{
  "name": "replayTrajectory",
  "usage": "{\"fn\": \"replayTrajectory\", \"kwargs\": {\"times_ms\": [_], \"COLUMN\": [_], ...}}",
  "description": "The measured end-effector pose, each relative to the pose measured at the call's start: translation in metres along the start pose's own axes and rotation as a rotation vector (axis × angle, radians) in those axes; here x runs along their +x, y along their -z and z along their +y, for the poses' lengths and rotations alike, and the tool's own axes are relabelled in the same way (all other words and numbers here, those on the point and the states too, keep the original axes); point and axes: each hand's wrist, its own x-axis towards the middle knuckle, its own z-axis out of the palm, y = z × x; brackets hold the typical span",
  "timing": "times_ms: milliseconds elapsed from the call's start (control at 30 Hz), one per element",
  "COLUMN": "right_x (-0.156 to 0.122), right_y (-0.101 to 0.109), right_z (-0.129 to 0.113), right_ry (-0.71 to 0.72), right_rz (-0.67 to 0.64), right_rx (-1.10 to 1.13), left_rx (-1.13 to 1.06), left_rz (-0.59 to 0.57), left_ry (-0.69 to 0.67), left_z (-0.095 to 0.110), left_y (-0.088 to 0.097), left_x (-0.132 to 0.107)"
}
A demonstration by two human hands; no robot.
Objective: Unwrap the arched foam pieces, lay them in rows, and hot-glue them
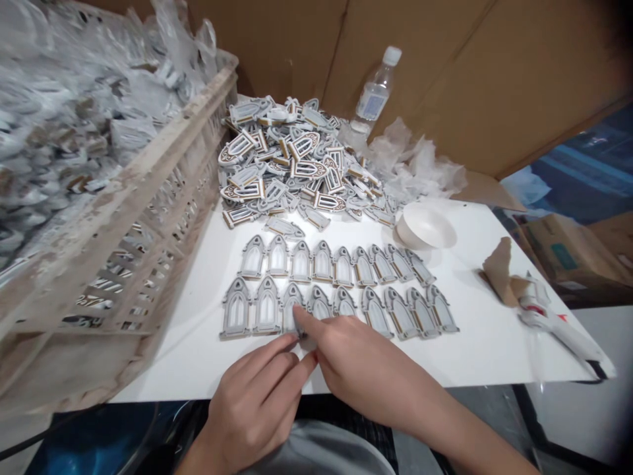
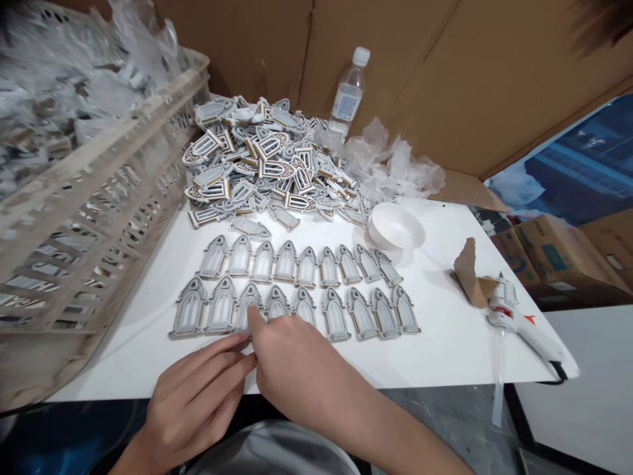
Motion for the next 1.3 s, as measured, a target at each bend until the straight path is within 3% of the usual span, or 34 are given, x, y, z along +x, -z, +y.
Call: {"fn": "replayTrajectory", "kwargs": {"times_ms": [433, 567, 667, 733, 900, 1067, 1300], "right_x": [-0.004, 0.004, 0.017, 0.029, 0.059, 0.076, 0.08], "right_y": [0.002, 0.015, 0.021, 0.021, 0.011, 0.007, 0.007], "right_z": [0.003, 0.008, 0.012, 0.013, 0.008, 0.0, -0.005], "right_ry": [-0.013, -0.029, 0.027, 0.078, 0.189, 0.282, 0.251], "right_rz": [-0.002, 0.17, 0.358, 0.411, 0.343, 0.189, 0.095], "right_rx": [0.104, 0.316, 0.454, 0.516, 0.574, 0.463, 0.349], "left_rx": [0.035, 0.037, 0.029, 0.03, 0.035, 0.034, 0.063], "left_rz": [0.015, 0.012, -0.001, 0.001, 0.024, 0.082, 0.095], "left_ry": [0.009, 0.008, 0.019, 0.027, 0.029, 0.045, 0.074], "left_z": [0.0, 0.0, 0.001, 0.001, 0.002, 0.003, 0.003], "left_y": [0.0, 0.0, 0.0, 0.0, 0.0, 0.0, 0.0], "left_x": [0.001, 0.003, 0.003, 0.002, 0.003, 0.005, 0.005]}}
